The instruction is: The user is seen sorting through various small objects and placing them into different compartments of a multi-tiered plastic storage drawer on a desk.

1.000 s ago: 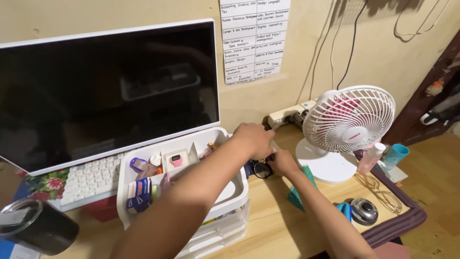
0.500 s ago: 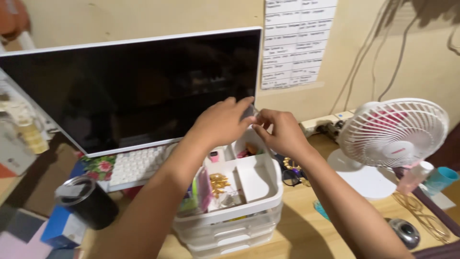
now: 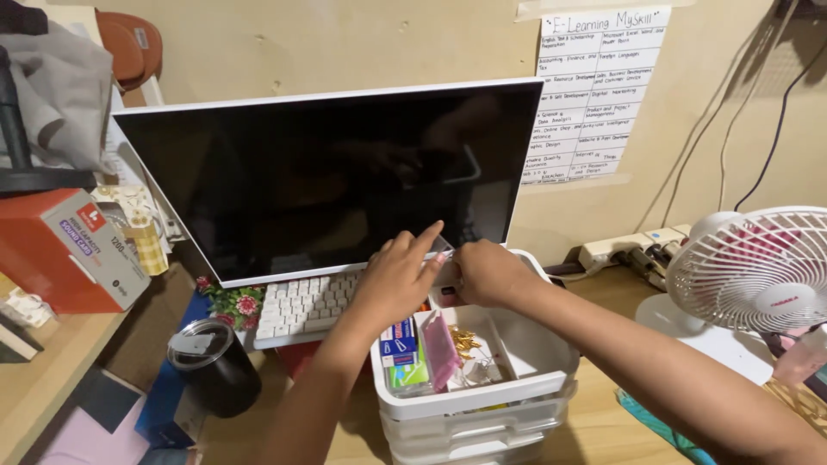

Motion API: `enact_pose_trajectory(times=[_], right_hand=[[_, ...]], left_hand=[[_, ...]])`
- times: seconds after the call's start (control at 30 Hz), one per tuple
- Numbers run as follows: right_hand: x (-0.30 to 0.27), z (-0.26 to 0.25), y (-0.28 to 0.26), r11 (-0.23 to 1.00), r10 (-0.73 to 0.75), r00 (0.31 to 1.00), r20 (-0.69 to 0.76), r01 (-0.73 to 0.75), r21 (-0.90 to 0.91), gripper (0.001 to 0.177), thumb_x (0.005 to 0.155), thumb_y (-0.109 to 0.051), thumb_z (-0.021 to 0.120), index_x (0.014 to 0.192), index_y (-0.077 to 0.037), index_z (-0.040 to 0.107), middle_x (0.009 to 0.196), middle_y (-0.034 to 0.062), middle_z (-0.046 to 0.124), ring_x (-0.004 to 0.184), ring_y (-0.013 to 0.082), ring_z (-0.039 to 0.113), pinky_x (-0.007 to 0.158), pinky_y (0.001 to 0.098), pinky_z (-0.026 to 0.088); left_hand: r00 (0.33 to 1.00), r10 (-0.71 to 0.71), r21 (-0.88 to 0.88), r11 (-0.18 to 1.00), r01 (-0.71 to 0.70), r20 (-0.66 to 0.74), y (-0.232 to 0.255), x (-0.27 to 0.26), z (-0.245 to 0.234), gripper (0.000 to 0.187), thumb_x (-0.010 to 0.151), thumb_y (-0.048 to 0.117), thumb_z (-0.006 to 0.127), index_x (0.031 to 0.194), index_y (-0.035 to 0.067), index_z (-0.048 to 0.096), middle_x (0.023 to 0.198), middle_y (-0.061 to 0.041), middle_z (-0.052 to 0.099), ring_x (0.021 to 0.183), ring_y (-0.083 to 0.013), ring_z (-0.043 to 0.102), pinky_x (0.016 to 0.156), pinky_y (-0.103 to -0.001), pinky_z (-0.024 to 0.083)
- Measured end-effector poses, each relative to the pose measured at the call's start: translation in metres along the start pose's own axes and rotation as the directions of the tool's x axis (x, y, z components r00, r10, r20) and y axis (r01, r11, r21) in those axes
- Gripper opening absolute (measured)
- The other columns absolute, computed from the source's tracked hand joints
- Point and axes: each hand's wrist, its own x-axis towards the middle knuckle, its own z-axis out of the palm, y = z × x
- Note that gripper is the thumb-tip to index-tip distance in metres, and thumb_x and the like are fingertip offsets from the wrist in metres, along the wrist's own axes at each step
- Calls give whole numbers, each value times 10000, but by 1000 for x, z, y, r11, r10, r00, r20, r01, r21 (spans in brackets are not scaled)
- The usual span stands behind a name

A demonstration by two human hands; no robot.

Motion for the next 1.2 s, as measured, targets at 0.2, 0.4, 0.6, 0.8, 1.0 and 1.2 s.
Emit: enact_pose_trajectory(times=[0.2,0.4,0.6,0.8,1.0,1.2], right_hand=[[-7,-16,3,982,99,969,-227,-59,177,493,577,-310,946,932,-34,744,786,151,750,775,315,744,739,418,580],[-5,-32,30,956,121,946,-302,-29,291,440,605,-223,887,982,-39,757,724,131,763,634,244,749,640,352,578],[-23,-43,11,945,110,934,-339,7,327,435,616,-160,880,996,-15,724,684,116,739,592,216,717,599,349,554],[-31,-37,39,805,-21,927,-373,237,544,309,850,-100,704,1143,-2,697,825,93,768,763,159,748,685,331,608],[-47,-29,71,564,-324,880,-348,475,675,698,808,-39,714,1463,-21,472,1254,97,677,1172,179,637,924,338,569],[-79,-24,105,701,-58,906,-419,336,629,694,689,-37,857,1325,-34,581,1161,65,721,1048,171,701,867,357,616]], left_hand=[[998,54,-57,997,-52,34,5,-4,-8,601,992,422,522,1554,233,429,1090,-132,614,1087,-305,610,956,-459,488],[996,37,-246,969,-17,79,10,-1,-6,665,972,434,544,1578,207,394,1116,-118,579,991,-274,638,880,-417,536],[957,-50,-361,919,156,286,23,7,-1,835,946,485,641,1617,211,228,1285,-118,469,1007,-244,643,895,-366,513],[975,-41,-236,967,94,219,40,4,-22,986,803,255,789,1617,291,235,1281,-87,492,1099,-230,605,861,-391,528],[990,112,-394,916,-71,84,45,12,-12,947,827,196,765,1626,240,260,1287,-138,511,1160,-300,628,959,-397,516],[960,267,-187,951,-247,89,98,29,13,954,815,216,780,1610,241,252,1389,-202,450,1270,-402,539,1001,-467,489]])
